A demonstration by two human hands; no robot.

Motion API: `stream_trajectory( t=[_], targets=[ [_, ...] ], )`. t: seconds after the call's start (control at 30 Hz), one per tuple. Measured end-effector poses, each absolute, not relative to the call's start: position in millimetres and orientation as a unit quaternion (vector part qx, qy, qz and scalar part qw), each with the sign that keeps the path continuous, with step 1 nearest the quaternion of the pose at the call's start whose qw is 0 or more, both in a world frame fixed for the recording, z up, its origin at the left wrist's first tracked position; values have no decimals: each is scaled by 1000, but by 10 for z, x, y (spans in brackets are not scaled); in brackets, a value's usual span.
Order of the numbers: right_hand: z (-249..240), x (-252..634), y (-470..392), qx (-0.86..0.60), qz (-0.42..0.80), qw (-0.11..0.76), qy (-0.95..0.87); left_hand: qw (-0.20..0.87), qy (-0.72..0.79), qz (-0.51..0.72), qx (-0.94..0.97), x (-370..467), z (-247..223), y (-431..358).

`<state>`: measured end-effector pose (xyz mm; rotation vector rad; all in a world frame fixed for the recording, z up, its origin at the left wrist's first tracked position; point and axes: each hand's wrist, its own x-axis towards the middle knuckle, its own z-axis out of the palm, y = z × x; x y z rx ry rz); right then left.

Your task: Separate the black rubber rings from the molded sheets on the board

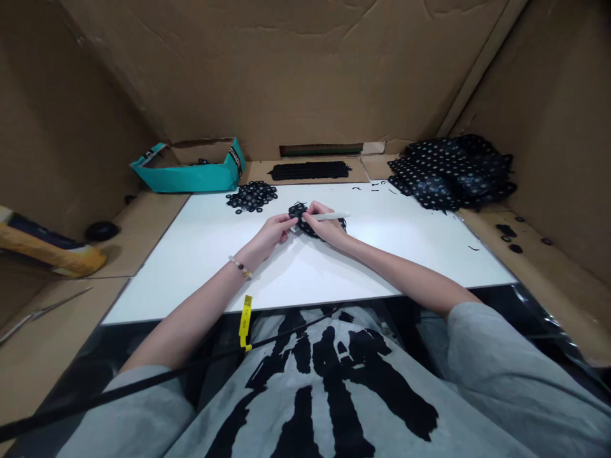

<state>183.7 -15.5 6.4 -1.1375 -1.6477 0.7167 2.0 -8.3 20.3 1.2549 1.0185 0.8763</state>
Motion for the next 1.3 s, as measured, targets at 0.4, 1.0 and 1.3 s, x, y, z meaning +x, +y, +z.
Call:
stream_trajectory(
  t=[0.4, 1.0, 1.3],
  targets=[
    [134, 1857, -130, -469, 362, 500, -632, 529, 479, 410, 568, 58, 92, -84],
    [15, 1854, -64, -447, 387, 507, -627, 601, 471, 392, 513, -57, 52, 87],
    [20, 1818, -104, -457, 369, 509, -629, 626, 452, 430, 468, 15, 116, -9]
  ],
)
